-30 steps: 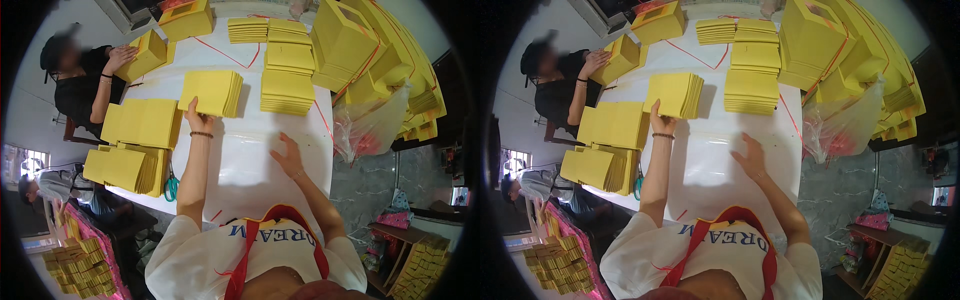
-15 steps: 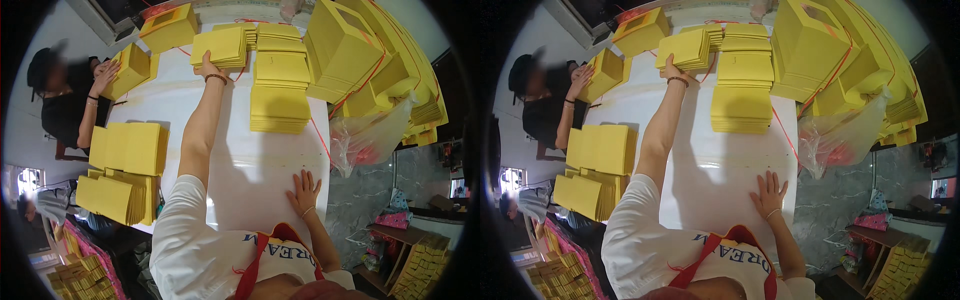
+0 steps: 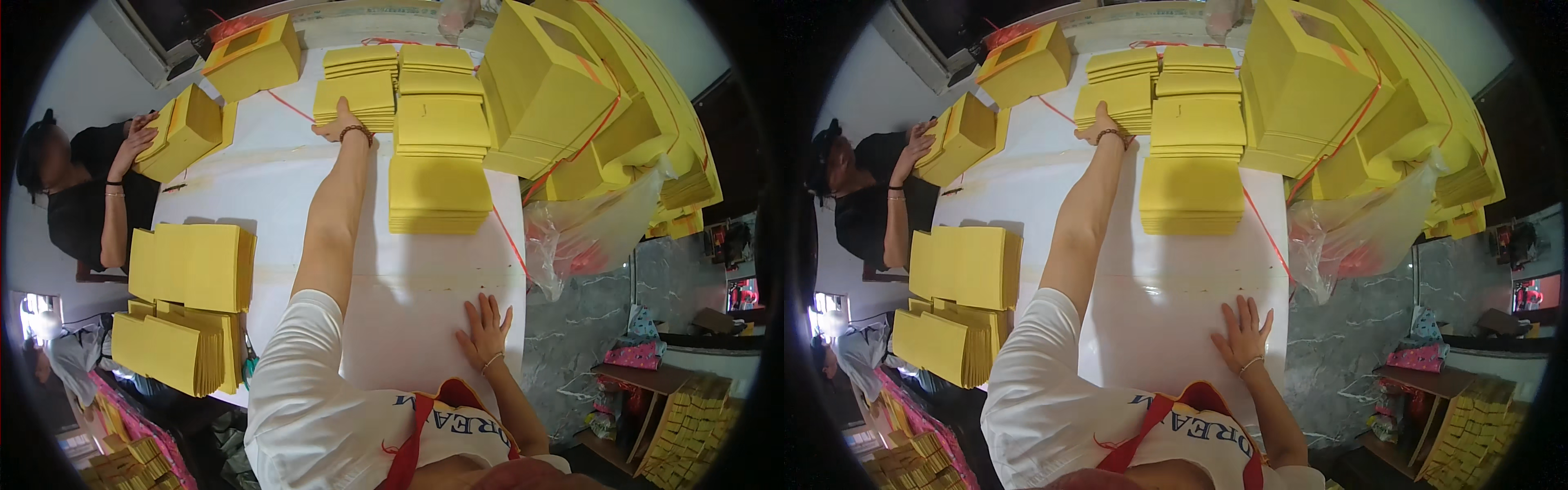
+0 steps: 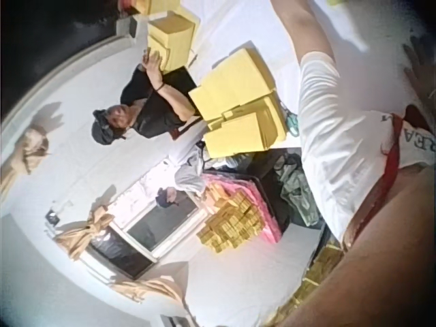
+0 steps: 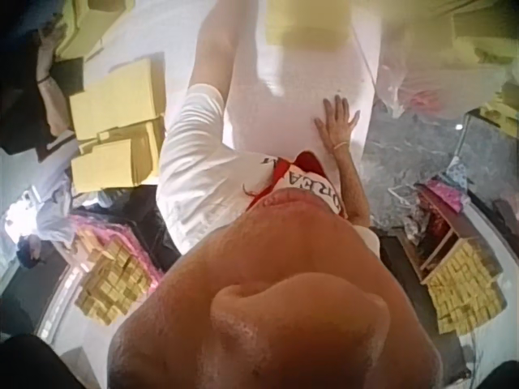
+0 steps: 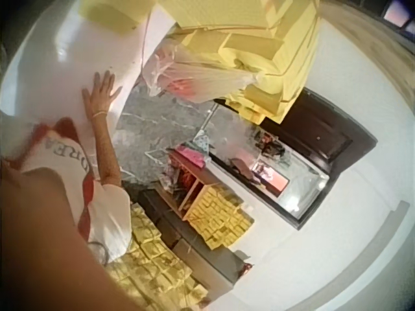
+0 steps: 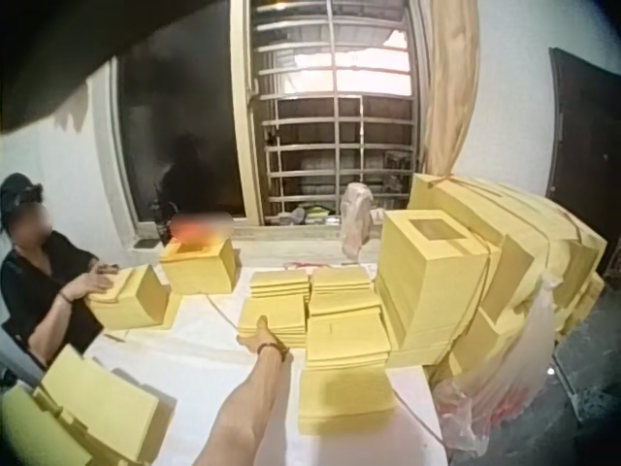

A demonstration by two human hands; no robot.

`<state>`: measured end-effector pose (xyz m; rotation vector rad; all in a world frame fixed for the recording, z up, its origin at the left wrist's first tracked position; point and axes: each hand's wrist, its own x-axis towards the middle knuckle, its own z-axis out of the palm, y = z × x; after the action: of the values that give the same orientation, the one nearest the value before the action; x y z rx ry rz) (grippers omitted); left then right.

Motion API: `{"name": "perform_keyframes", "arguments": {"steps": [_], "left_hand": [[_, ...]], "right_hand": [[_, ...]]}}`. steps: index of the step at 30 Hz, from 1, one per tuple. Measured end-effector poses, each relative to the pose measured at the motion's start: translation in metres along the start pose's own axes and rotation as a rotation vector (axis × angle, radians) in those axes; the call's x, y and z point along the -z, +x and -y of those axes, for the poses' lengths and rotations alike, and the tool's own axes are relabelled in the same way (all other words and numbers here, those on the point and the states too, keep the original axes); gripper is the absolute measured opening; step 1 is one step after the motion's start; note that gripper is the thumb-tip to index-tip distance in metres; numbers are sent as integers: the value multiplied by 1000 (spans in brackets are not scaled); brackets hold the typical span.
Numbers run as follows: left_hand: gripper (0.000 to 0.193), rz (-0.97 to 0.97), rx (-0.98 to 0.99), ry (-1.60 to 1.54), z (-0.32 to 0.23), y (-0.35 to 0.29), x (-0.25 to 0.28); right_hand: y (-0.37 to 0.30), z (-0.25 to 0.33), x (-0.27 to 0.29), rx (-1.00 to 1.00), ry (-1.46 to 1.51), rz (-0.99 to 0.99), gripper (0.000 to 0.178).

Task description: Folding and bundling stacks of yellow paper on a workspace table.

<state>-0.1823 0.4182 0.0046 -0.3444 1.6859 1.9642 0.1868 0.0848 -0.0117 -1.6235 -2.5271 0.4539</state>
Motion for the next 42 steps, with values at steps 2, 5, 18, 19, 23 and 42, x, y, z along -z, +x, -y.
{"name": "perform_keyframes", "arguments": {"steps": [2,5,18,19,23,42], "left_hand": [[107,-41,3,152,-6,5,-1],[115,-63,-38,270,-12,17,4],[124,398,186,-155,-35,75,13],[124,421,228,-117,-11,48,1],[69,525,130,15,-23,77,19],[38,1120,-742,409,-16,-202,16]], "right_hand": [[2,-1,-2,12,-6,7,57],[3,2,-1,32,-5,-4,57],[-2,3,-7,79,31,-73,60],[-6,-7,-10,20,26,-61,60],[-4,-6,-9,58,46,-101,61],[-7,-15,-14,58,226,-152,60]]}}
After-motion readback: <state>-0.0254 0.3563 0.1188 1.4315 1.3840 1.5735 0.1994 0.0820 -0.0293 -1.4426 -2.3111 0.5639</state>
